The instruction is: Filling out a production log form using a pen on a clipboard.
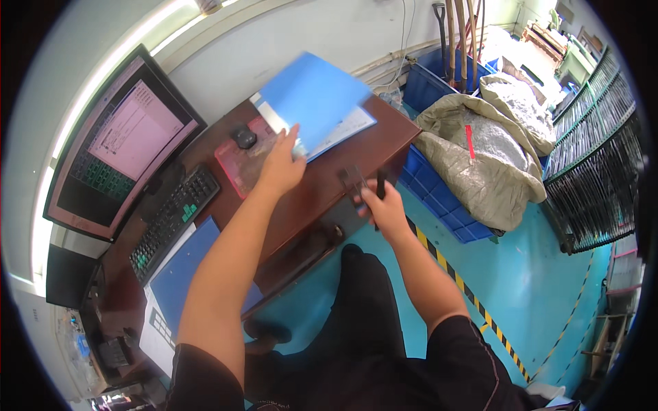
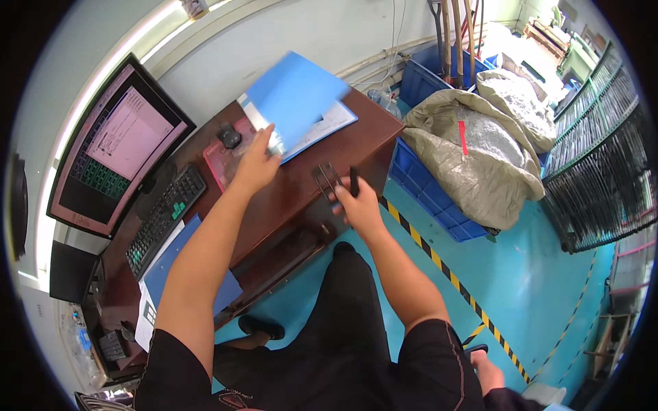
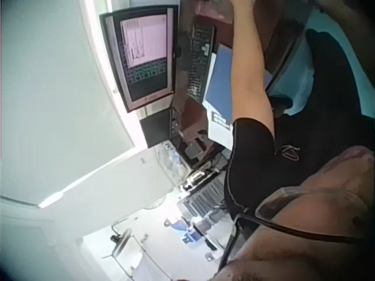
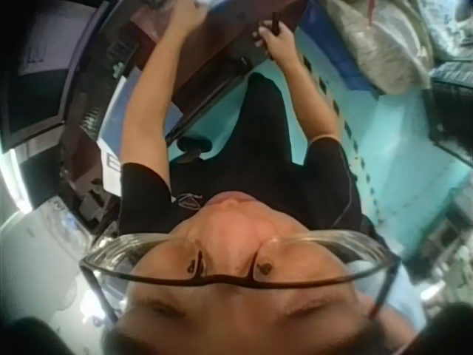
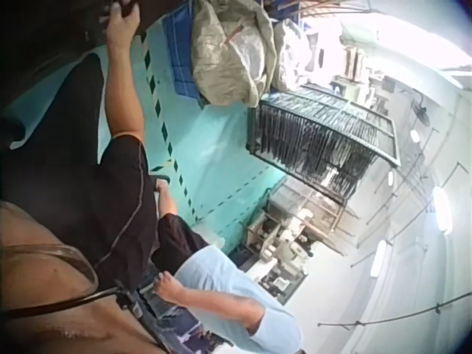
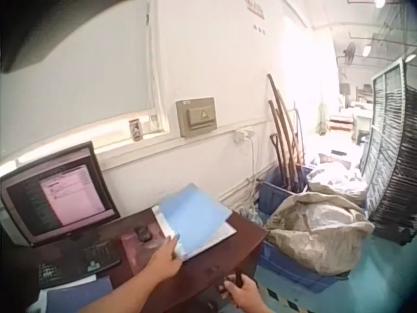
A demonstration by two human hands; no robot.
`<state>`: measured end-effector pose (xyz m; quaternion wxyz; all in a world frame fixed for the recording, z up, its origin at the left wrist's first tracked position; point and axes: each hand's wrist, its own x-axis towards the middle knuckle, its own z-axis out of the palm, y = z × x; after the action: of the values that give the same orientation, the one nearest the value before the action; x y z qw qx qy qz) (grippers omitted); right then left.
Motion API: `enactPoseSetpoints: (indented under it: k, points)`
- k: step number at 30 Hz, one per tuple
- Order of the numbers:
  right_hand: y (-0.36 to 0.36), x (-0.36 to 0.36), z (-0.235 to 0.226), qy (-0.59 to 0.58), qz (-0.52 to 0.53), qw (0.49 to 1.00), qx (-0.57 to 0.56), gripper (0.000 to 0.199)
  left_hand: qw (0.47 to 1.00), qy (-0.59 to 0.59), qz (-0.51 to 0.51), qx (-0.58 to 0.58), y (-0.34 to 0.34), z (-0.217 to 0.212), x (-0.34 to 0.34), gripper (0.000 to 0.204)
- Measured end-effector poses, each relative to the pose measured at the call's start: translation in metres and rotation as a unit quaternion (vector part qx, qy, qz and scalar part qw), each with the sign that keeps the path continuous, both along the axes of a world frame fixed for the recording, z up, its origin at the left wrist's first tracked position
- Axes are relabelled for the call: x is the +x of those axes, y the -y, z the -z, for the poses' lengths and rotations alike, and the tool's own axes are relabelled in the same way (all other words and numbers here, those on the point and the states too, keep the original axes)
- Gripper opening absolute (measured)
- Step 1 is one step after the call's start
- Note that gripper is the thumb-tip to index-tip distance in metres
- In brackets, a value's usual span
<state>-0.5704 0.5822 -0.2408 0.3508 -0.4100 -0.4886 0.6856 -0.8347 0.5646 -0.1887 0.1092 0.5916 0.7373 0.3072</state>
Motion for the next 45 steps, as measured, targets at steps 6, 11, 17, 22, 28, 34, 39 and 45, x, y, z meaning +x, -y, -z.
enactPoseSetpoints:
  k: [6, 11, 17, 22, 28, 34, 39, 45]
  points:
    - [0.066, 0.025, 0.013, -0.008, -0.023, 0.994, -0.102, 0.023, 0.964, 0.249, 0.081, -0.052, 0.098, -0.004, 0.063, 0.074]
    - [0.141, 0.008, 0.006, -0.001, -0.128, 0.986, -0.107, 0.020, 0.795, 0.604, -0.042, -0.032, 0.211, 0.038, 0.115, 0.061]
    - [0.201, -0.030, 0.002, 0.213, -0.353, 0.908, 0.077, 0.034, 0.674, 0.710, -0.201, 0.045, 0.313, 0.068, 0.117, 0.042]
    - [0.238, -0.037, 0.005, 0.195, -0.434, 0.856, 0.202, 0.041, 0.639, 0.739, -0.211, -0.023, 0.386, 0.081, 0.101, 0.059]
    - [0.284, -0.048, 0.022, 0.168, -0.493, 0.808, 0.275, 0.044, 0.572, 0.792, -0.208, 0.047, 0.426, 0.105, 0.118, 0.051]
    - [0.308, -0.058, 0.026, 0.185, -0.517, 0.795, 0.256, 0.039, 0.514, 0.823, -0.227, 0.086, 0.442, 0.127, 0.124, 0.043]
    - [0.282, -0.078, 0.059, 0.159, -0.555, 0.767, 0.280, 0.041, 0.514, 0.778, -0.341, 0.120, 0.487, 0.124, 0.097, 0.037]
    - [0.206, -0.116, 0.189, 0.358, -0.612, 0.560, 0.430, 0.045, 0.487, 0.792, -0.336, 0.151, 0.592, 0.131, 0.024, 0.040]
